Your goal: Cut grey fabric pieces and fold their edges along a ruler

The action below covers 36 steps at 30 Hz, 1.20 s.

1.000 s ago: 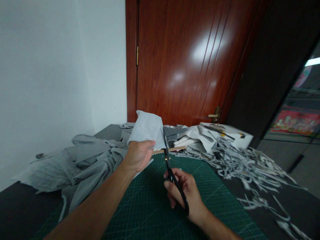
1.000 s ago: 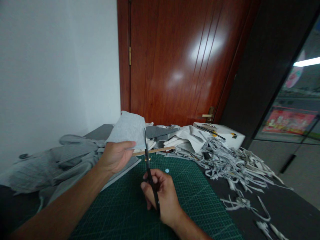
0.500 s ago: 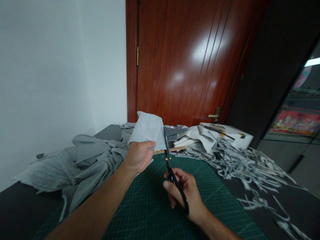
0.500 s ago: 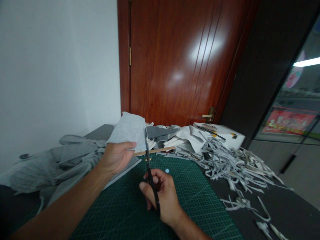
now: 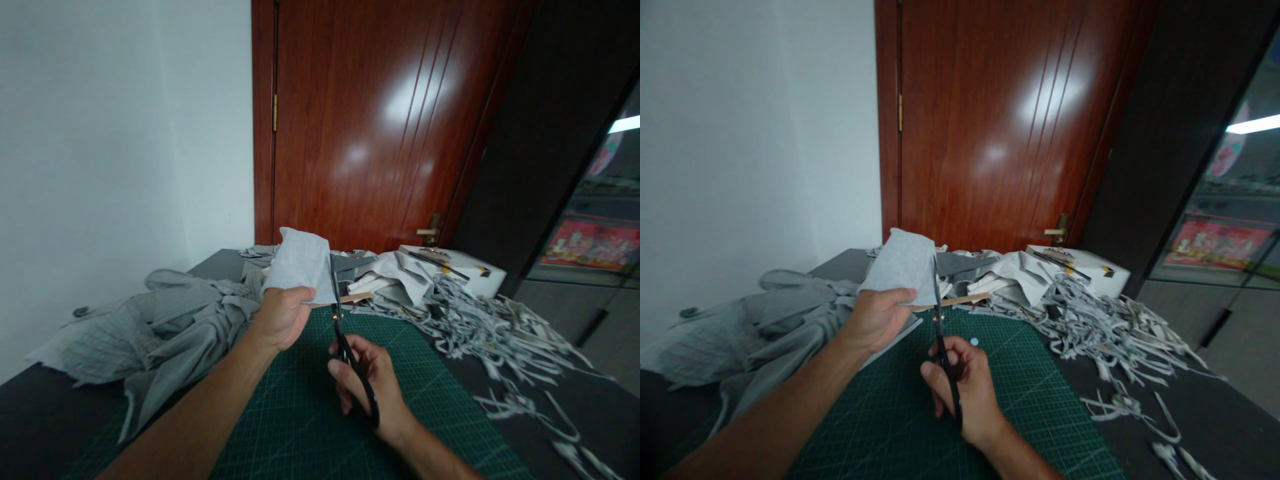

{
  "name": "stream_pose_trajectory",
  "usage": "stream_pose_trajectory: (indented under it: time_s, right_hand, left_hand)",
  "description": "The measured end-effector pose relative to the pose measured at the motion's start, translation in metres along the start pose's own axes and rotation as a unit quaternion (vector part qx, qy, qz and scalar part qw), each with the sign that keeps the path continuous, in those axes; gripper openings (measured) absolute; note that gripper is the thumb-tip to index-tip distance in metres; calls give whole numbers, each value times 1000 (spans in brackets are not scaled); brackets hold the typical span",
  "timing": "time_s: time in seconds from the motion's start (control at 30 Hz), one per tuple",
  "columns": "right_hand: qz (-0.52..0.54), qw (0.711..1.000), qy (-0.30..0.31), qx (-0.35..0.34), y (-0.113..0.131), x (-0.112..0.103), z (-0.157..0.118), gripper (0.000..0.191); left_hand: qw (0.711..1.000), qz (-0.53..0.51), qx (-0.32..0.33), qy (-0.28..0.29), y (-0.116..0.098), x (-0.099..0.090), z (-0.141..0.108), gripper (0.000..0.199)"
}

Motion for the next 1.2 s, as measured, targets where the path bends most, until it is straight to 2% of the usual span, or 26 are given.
stream_pose_trajectory:
  time_s: [0.43, 0.6, 0.77, 0.87, 0.93, 1.07, 1.2]
  right_hand:
    - [0, 1000, 5, -4, 1, 2, -1, 41]
    - [5, 1000, 2, -5, -2, 4, -2, 40]
    - [7, 1000, 8, 3, -5, 8, -4, 41]
    - [5, 1000, 19, 12, -7, 13, -8, 41]
    - [7, 999, 28, 20, -9, 16, -10, 41]
    - [7, 998, 49, 32, -13, 22, -16, 41]
    - [-3, 997, 66, 38, -17, 25, -20, 41]
  left_hand:
    - [1000, -8, -1, -9, -2, -1, -1, 77]
    - [999, -31, -1, -41, -1, -3, -1, 79]
    - [997, -45, -3, -68, -3, -4, -3, 71]
    - [995, -62, 5, -72, -6, -6, -8, 61]
    - [994, -74, 4, -86, -8, -9, -12, 47]
    - [986, -71, -2, -153, -9, -21, -20, 18]
    - [975, -68, -15, -212, -8, -34, -27, 12]
Point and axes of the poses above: each hand's wrist, its own z-axis towards the middle knuckle, its own x-axis out of the palm, y = z × x, the point moved 4 cm from there along z, towards the middle knuckle, and after that the axes turned 11 degrees about z, right-handed, at the moved point
